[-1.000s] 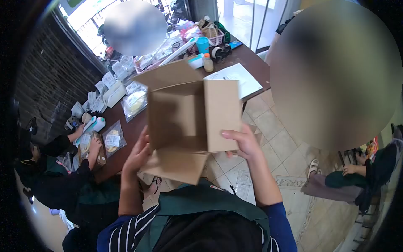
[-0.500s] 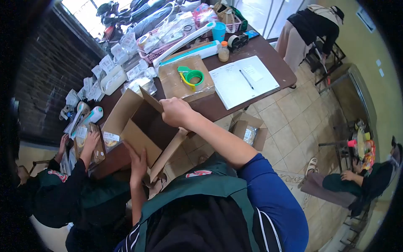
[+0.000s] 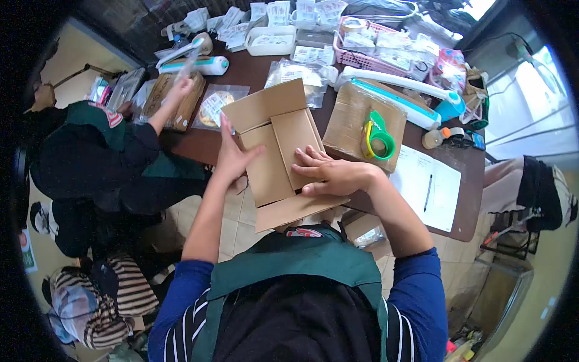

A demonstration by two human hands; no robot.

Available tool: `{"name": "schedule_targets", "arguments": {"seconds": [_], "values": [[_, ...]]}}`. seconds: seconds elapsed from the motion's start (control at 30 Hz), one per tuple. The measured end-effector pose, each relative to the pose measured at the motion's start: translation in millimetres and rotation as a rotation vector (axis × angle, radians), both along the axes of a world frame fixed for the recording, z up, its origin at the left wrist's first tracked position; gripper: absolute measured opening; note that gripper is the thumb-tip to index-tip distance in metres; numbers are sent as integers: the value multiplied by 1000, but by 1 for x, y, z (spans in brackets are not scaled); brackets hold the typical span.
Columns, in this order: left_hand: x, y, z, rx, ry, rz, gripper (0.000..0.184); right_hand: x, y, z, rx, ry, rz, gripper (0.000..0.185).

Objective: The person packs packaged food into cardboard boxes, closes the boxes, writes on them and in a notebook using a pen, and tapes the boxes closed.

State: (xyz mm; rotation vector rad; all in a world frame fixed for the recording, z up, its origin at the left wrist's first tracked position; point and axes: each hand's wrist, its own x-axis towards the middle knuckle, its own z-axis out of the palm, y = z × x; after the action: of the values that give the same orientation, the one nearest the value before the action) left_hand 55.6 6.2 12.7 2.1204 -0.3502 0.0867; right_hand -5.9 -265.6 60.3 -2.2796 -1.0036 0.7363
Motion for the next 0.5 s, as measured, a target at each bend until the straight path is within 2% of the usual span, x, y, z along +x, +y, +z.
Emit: {"name": "schedule_targets", "arguments": {"seconds": [0.03, 0.07, 0.1, 0.13, 0.17, 0.23, 0.27, 0.3, 0.37, 0.4, 0.43, 0.5], "values": [[9, 1, 4, -168, 190, -83, 76, 4, -7, -4, 2, 5, 18, 63], [12, 0, -7, -169, 187, -67, 76, 13, -16, -8, 77, 106, 62, 53], [15, -1, -24, -258, 93, -32, 62, 19, -24, -10, 151, 212, 104, 46], [15, 1, -41, -344, 4, 1, 48, 21, -32, -13, 276, 332, 74, 47], [13, 3, -37, -345, 9, 12, 48, 21, -37, -9, 273, 340, 83, 47], [6, 12, -26, 2, -273, -104, 39, 14, -41, 2, 130, 82, 167, 53], [1, 17, -19, 112, -284, -212, 48, 10, -39, 3, 49, -35, 155, 52], [-6, 17, -8, 112, -277, -206, 48, 12, -39, 0, 50, -28, 161, 52], [-19, 17, 9, 278, -285, -324, 65, 16, -42, -22, 398, 61, 5, 50], [-23, 24, 7, 265, -172, -409, 78, 15, -38, -31, 474, -34, -160, 63], [-23, 27, 4, 261, -163, -408, 78, 14, -32, -35, 471, -24, -160, 63], [-25, 32, 0, 147, -116, -469, 82, 11, -1, -28, 363, -202, -789, 71]]}}
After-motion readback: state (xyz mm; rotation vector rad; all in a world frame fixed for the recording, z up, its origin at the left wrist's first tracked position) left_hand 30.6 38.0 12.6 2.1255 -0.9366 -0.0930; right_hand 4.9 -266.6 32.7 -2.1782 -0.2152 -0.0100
